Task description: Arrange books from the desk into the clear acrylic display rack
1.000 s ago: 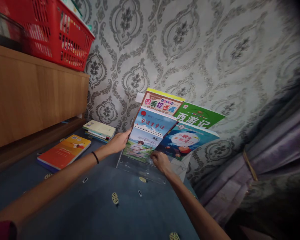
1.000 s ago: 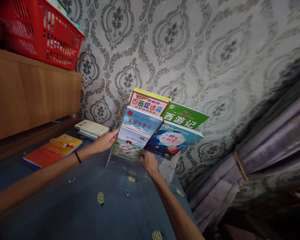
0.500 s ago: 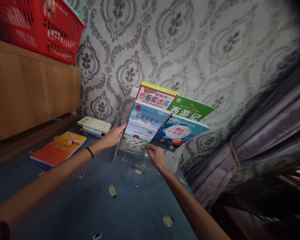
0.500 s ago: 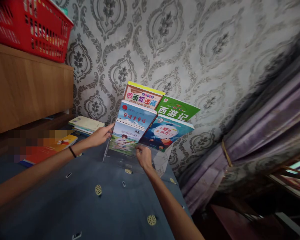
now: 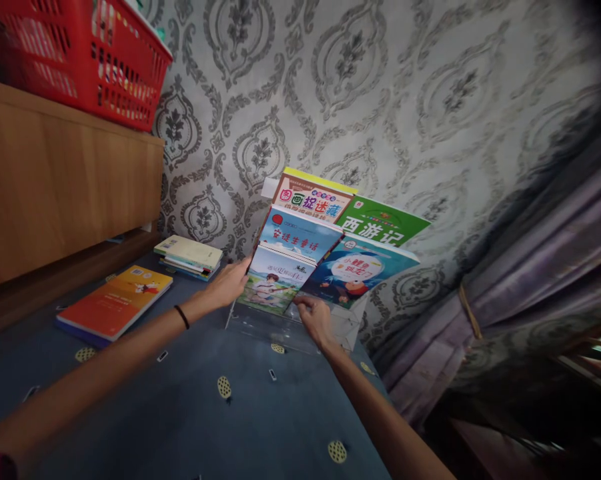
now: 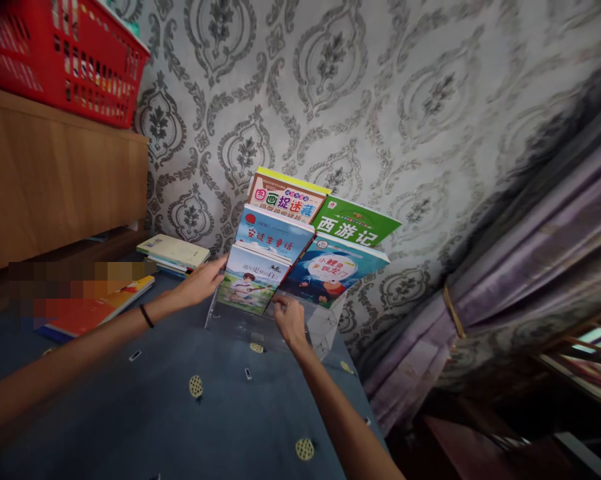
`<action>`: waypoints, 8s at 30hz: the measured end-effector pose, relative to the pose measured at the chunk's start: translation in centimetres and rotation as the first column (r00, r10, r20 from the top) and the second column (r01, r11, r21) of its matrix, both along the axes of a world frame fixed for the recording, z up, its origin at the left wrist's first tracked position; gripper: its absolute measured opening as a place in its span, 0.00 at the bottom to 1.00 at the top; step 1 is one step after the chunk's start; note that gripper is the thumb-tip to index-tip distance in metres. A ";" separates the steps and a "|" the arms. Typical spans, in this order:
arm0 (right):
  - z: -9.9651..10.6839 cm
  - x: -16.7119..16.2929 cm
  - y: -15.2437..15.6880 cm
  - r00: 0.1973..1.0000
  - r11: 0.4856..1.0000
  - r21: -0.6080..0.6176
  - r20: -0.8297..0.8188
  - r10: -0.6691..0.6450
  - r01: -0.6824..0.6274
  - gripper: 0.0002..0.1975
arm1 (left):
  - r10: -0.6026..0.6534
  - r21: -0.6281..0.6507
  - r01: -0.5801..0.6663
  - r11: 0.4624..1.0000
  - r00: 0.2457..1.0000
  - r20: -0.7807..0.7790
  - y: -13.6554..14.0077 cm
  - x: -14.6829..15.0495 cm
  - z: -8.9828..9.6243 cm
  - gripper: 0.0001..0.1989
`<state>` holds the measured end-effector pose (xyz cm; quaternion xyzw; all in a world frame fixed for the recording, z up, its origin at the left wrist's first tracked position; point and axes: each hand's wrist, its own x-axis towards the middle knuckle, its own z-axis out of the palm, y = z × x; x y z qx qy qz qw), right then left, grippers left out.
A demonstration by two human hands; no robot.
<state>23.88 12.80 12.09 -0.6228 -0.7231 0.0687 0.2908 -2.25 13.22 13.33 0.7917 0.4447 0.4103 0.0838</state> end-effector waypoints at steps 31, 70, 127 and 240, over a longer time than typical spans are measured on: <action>-1.5 0.5 0.6 0.948 0.992 0.114 -0.308 0.084 -0.051 0.23 | 0.166 -0.075 -0.176 0.982 0.979 -0.121 -1.1 2.1 -0.7 0.24; 1.6 0.1 0.3 0.893 0.959 0.256 -0.393 0.219 -0.122 0.29 | 0.150 -0.058 -0.148 0.987 0.988 0.030 -0.6 1.8 0.5 0.25; -1.2 1.1 -0.3 0.705 0.983 0.156 -0.687 0.176 -0.094 0.26 | 0.183 -0.121 -0.143 0.982 0.874 0.451 -1.2 0.9 -8.1 0.24; -14.7 -3.4 -6.4 0.725 0.983 0.052 -0.668 0.167 -0.178 0.15 | 0.405 0.668 -0.083 0.740 0.847 -0.344 1.9 6.1 12.8 0.21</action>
